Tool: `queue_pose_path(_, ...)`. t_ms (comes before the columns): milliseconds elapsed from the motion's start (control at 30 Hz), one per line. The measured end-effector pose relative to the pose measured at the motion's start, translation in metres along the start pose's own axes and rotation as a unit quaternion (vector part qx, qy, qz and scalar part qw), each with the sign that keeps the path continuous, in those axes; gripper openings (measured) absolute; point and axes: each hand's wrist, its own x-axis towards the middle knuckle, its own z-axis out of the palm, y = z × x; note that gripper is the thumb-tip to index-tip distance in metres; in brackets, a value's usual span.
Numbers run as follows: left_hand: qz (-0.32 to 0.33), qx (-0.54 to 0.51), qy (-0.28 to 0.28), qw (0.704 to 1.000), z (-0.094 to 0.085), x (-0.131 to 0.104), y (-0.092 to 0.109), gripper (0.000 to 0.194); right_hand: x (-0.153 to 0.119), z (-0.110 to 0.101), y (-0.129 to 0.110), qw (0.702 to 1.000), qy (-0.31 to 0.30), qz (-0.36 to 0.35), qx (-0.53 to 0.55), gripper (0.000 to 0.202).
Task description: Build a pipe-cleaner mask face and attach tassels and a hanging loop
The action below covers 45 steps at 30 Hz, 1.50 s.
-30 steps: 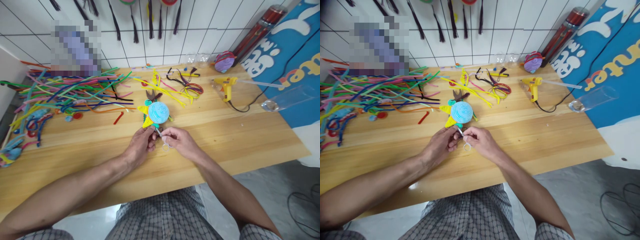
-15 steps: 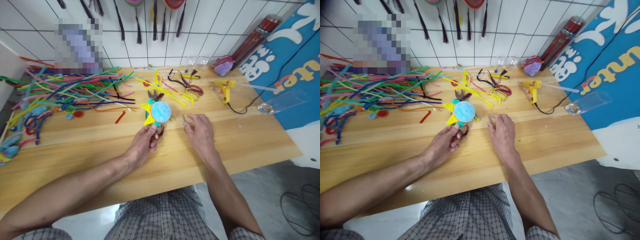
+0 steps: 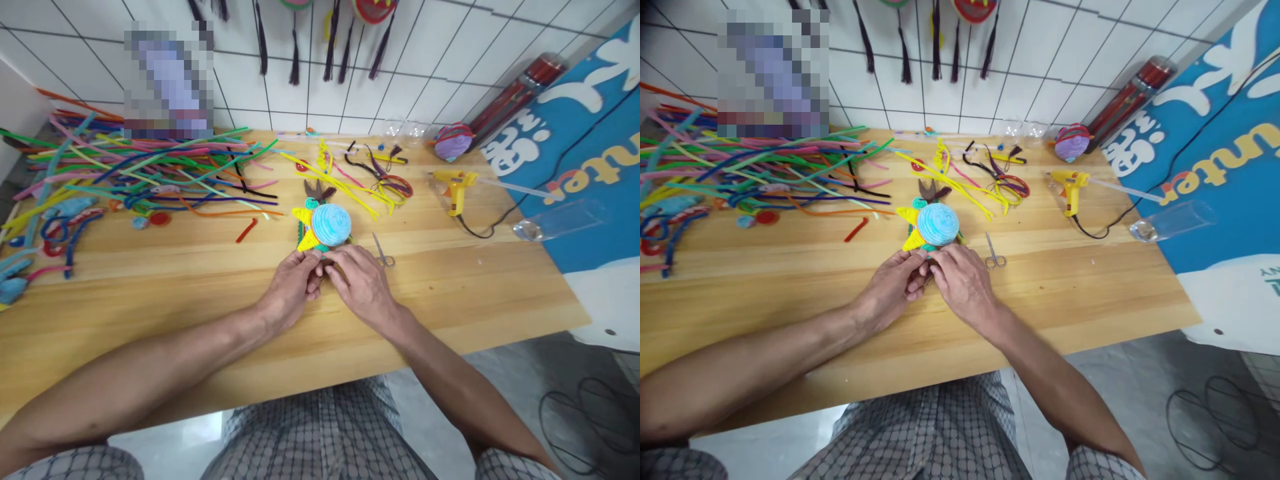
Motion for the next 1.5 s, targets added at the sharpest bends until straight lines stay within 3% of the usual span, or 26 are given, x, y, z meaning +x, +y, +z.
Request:
queue_pose_path(367,-0.022,-0.017,0.026,0.999,0.005,-0.006,0.006,0.032,0.001,0.01,0.002,0.999,0.008,0.025,0.026,0.022)
queue_pose_path(633,-0.035,-0.009,0.031,0.999,0.004,-0.006,0.004,0.033,-0.002,0.009,0.005,0.993,0.075,0.045,0.079,0.019)
queue_pose_path(1000,-0.114,0.059,-0.025,0.991,-0.002,-0.012,0.006,0.053,-0.002,0.007,0.014,0.985,0.099,0.077,0.115,0.014)
queue_pose_path(1100,-0.062,0.08,-0.036,0.994,0.0,-0.023,0.009,0.039,-0.002,0.004,0.015,0.982,0.119,0.089,0.121,0.013)
queue_pose_path(1233,0.039,0.058,-0.053,0.996,0.008,-0.037,0.029,0.018,-0.003,0.002,0.016,0.977,0.143,0.095,0.128,0.013)
queue_pose_path(1367,0.1,0.054,-0.034,0.993,0.008,-0.041,0.054,0.02,-0.003,0.001,0.017,0.97,0.156,0.114,0.148,0.014)
queue_pose_path(1500,0.101,0.056,-0.005,0.993,-0.005,-0.04,0.064,0.031,-0.003,-0.012,0.011,0.96,0.166,0.136,0.177,0.014)
